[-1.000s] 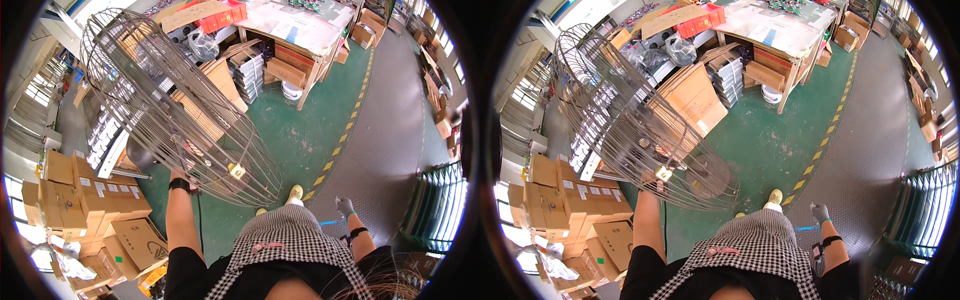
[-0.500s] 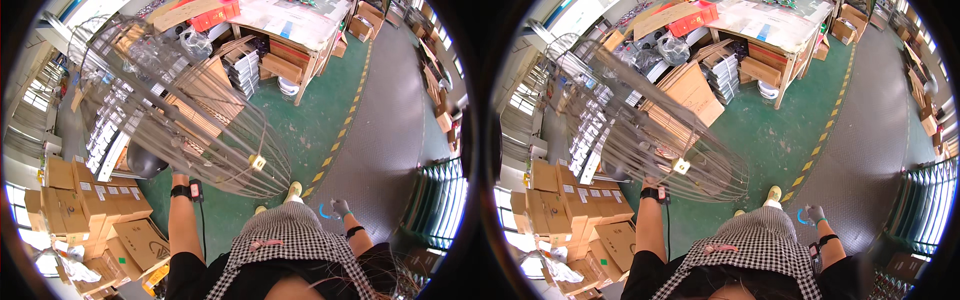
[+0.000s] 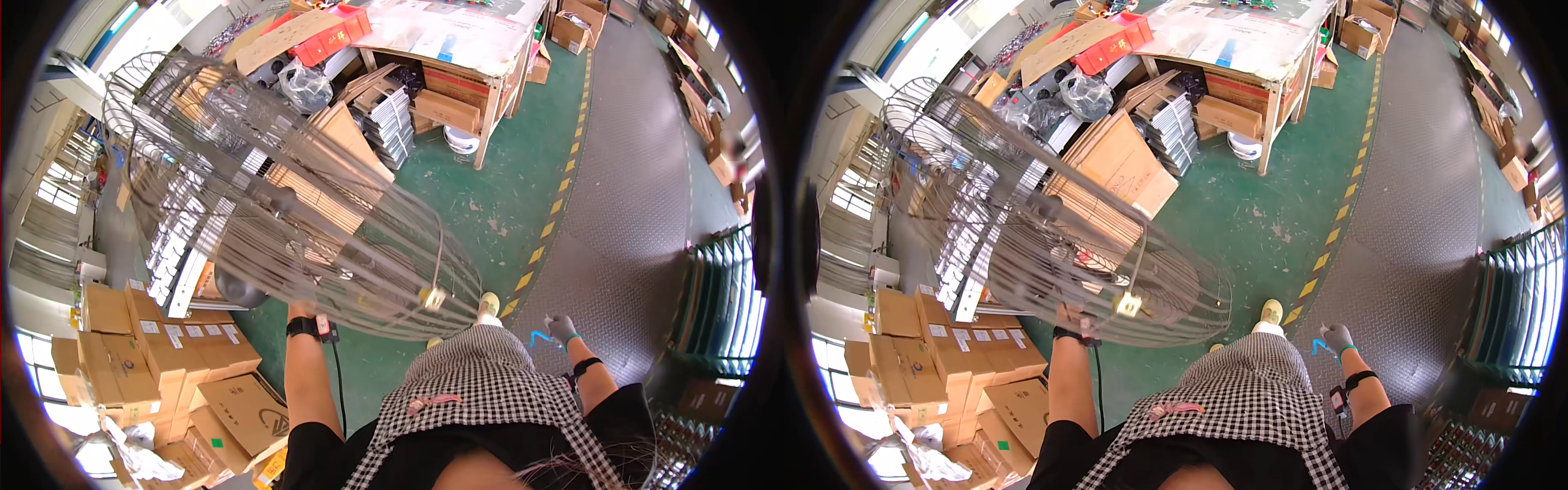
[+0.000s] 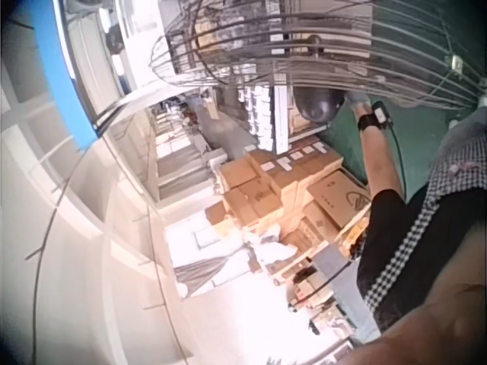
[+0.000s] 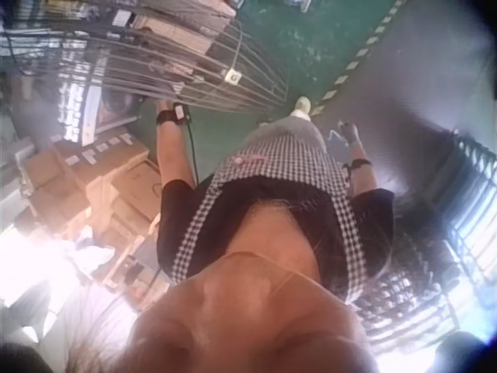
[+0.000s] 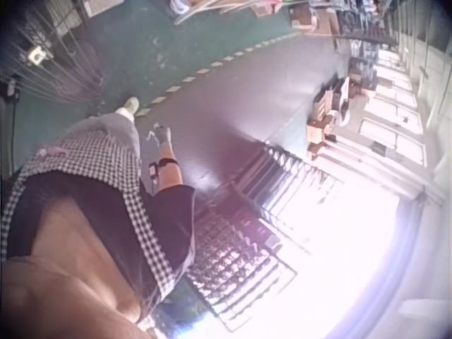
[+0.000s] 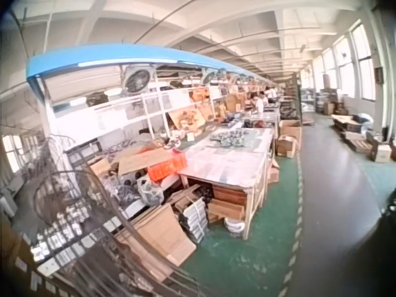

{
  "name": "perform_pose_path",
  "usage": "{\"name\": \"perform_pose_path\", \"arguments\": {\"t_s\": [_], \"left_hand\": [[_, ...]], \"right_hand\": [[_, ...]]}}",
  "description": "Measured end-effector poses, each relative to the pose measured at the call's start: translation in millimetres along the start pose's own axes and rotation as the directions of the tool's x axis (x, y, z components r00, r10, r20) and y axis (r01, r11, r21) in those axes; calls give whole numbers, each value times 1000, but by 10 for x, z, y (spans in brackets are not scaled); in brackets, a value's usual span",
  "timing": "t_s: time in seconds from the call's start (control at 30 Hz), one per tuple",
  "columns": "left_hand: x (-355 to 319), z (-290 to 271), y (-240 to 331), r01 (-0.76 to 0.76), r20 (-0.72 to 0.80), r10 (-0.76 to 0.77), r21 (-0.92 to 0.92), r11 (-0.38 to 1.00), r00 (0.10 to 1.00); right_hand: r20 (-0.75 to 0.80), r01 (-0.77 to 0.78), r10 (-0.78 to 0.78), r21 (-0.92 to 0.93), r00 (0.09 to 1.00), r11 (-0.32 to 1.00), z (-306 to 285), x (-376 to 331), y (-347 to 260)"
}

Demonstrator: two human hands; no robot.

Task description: The person is assembling electronic components into a housing using an electric screwdriver.

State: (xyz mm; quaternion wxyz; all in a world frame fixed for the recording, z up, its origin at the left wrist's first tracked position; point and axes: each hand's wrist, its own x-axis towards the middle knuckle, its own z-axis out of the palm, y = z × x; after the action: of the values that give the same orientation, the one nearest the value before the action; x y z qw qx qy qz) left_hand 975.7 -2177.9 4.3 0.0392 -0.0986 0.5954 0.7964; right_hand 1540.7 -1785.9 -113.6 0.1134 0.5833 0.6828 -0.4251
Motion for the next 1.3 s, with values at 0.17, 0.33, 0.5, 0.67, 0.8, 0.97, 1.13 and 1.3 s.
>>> {"name": "perform_pose_path", "arguments": {"t_s": [0.17, 0.33, 0.5, 0.67, 0.8, 0.97, 1.13, 1.3], "left_hand": [[46, 66, -17, -5, 1, 5, 48, 999, 1000], [272, 235, -55, 0, 49, -4, 84, 996, 999], [594, 313, -8, 16, 115, -31, 130, 991, 993], [755, 487, 53, 20, 118, -41, 171, 985, 992], [765, 677, -75, 26, 115, -28, 16, 1000, 993], [833, 379, 17, 60, 397, -79, 60, 996, 915], [696, 105, -15, -132, 444, -82, 429, 894, 892], [448, -126, -47, -295, 461, -99, 703, 647, 882]], "right_hand": [[79, -85, 81, 40, 994, 996, -56, -244, -130], [0, -52, 52, 67, 999, 996, -74, -311, -45], [-56, -26, 30, 63, 998, 998, -98, -417, 228], [-60, -80, 84, 68, 995, 995, -73, -551, 449], [-59, -82, 93, 162, 994, 983, -139, -556, 449], [-86, -69, 86, 187, 993, 980, -141, -537, 334], [-54, -68, 77, 153, 996, 986, -42, -514, 505], [-32, -123, 130, 170, 991, 978, -201, -498, 376]]}}
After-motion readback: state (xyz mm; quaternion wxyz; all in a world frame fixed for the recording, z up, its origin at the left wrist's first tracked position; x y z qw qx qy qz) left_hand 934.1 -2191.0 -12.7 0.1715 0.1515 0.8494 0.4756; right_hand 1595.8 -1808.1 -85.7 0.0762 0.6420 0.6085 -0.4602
